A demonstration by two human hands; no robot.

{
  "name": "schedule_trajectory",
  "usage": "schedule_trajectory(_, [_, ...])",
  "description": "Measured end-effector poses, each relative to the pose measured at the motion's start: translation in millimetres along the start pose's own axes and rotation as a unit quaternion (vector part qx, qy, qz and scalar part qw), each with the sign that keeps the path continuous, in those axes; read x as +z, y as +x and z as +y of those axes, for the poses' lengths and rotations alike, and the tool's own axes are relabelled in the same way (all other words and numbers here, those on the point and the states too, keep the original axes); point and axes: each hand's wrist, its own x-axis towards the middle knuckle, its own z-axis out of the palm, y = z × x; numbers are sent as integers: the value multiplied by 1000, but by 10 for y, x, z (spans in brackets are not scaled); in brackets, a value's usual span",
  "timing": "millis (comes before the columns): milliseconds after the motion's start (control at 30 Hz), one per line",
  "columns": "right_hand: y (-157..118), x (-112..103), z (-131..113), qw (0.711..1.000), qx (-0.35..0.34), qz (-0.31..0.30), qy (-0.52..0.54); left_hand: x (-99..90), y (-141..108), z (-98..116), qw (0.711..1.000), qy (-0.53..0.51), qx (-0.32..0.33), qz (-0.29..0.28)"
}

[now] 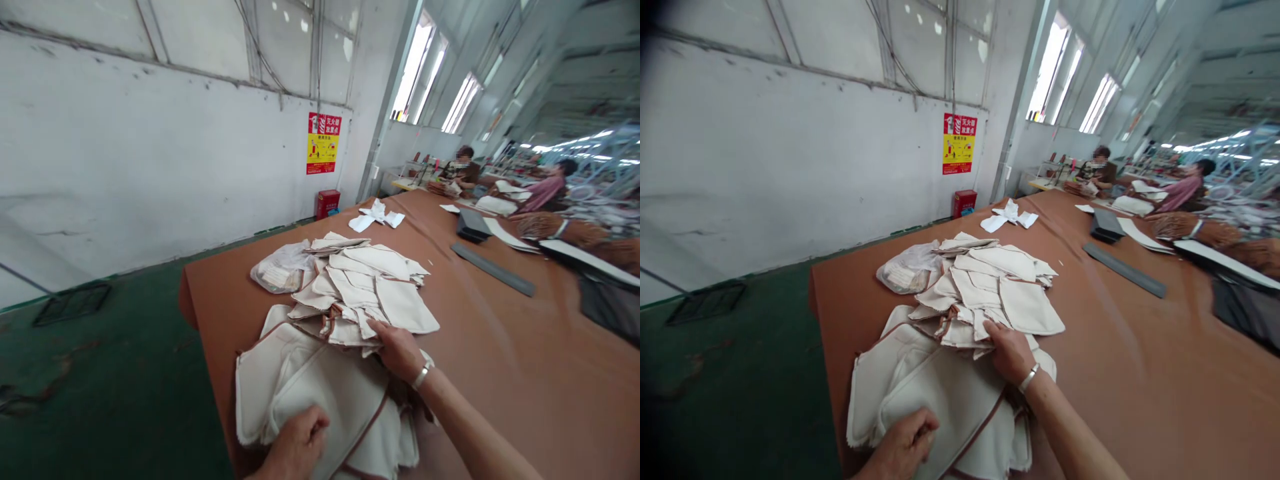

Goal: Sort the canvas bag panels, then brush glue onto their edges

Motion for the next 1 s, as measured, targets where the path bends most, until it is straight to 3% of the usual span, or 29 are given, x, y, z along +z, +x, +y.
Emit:
schedule_trajectory(100, [-397, -439, 133, 1000, -27, -11, 0, -20, 53, 113, 986, -162, -45, -16])
schedule_trajectory(167, [-908, -510, 171, 999, -50, 1, -14, -5, 50, 284, 953, -289, -82, -46])
schedule_trajectory(233, [-1535, -344, 146, 995, -79, 40, -43, 85, 45, 478, 899, -409, -108, -112])
schedule_trajectory(300, [-2164, 16, 53, 990, -100, 82, -57, 275, 50, 619, 852, -479, -140, -159])
schedule_trajectory(333, [-2446, 238, -9, 992, -96, 64, -60, 402, 52, 653, 843, -487, -163, -162])
schedule_trajectory(433, [-3085, 925, -160, 996, -64, 53, -43, 805, 23, 626, 872, -431, -208, -106])
schedule_trajectory(533, [-3452, 1449, -140, 994, -30, 100, -15, 1057, -57, 555, 910, -375, -167, -57])
schedule_trajectory(600, [-3622, 1647, -48, 989, 40, 143, 3, 1107, -119, 546, 935, -332, -124, -27])
schedule_trajectory(667, [-3763, 1707, 56, 982, 94, 157, 35, 1091, -191, 547, 956, -277, -96, 16])
schedule_trajectory(767, [-3928, 1526, 194, 982, 83, 105, 137, 1001, -339, 505, 972, -180, -84, 127])
schedule_trajectory(833, [-4001, 1220, 297, 963, 135, 83, 219, 936, -457, 442, 967, -125, -76, 209])
schedule_trajectory(900, [-4026, 772, 424, 925, 244, 102, 273, 906, -557, 376, 962, -90, -56, 250])
schedule_trajectory(1000, [-3915, -61, 598, 879, 384, 178, 220, 964, -601, 309, 973, -76, -35, 216])
